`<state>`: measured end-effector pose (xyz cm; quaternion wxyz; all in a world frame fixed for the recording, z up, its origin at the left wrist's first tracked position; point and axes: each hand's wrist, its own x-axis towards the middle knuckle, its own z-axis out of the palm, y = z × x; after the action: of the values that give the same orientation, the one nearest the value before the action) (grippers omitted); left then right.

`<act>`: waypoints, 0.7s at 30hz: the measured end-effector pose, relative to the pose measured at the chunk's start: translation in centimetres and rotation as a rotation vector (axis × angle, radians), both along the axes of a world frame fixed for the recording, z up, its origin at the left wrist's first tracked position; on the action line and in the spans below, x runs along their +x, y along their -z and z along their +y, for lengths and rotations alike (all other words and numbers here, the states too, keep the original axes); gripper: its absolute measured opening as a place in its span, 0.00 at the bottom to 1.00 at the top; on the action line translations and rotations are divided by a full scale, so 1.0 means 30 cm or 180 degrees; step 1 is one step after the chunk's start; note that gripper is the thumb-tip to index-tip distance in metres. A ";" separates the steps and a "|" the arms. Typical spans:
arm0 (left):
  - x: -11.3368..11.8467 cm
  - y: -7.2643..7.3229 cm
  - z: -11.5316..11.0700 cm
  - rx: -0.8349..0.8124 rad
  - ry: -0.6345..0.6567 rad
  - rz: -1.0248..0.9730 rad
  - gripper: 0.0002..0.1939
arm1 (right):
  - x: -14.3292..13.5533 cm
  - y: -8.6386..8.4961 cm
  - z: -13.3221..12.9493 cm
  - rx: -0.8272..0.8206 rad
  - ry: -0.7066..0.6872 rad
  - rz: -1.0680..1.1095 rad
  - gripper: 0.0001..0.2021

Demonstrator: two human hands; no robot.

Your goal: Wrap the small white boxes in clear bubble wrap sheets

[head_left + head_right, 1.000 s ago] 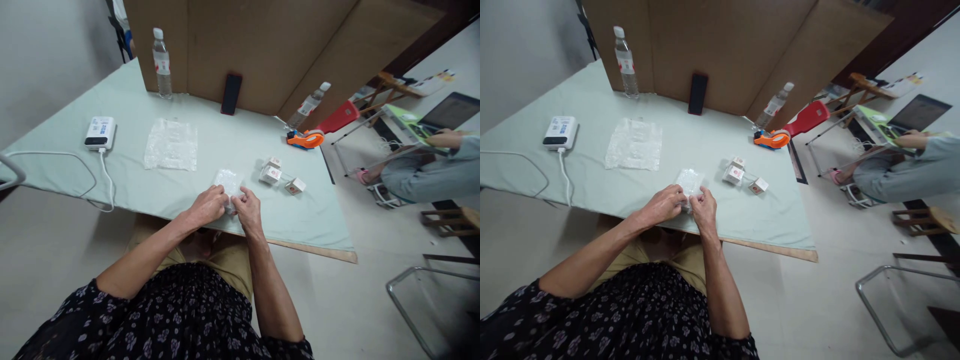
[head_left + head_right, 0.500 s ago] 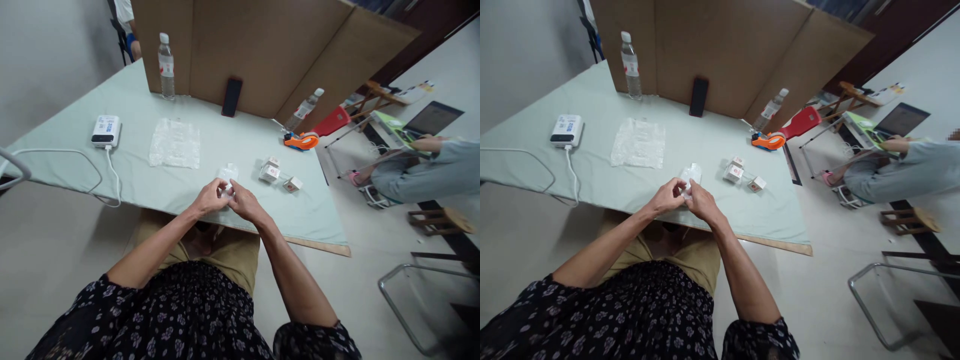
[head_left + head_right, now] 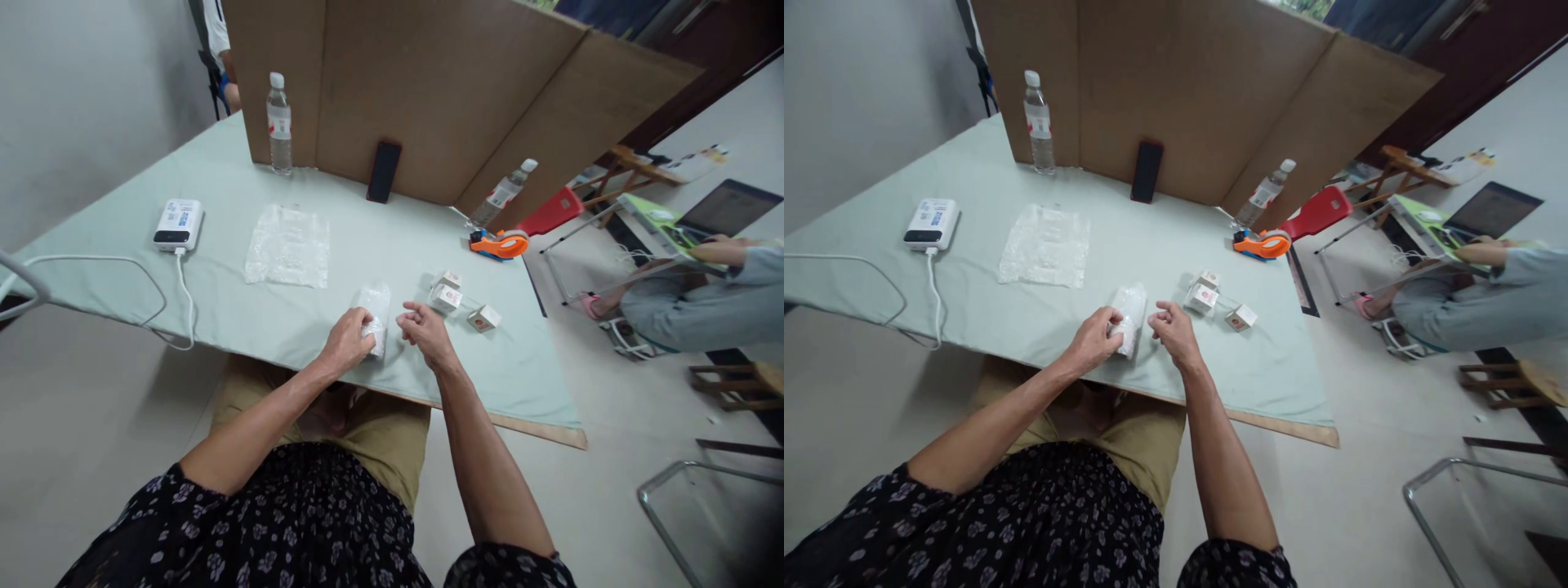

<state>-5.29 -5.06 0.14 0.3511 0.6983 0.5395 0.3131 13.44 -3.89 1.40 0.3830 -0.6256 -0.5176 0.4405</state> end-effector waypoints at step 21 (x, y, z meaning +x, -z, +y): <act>0.008 0.022 -0.010 0.0198 0.0191 0.0360 0.16 | -0.056 0.088 0.107 0.0854 -0.0157 0.0048 0.12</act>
<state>-5.06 -5.36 -0.51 0.3075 0.7413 0.5273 0.2791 11.75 -0.67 -1.25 0.4560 -0.5525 -0.5843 0.3814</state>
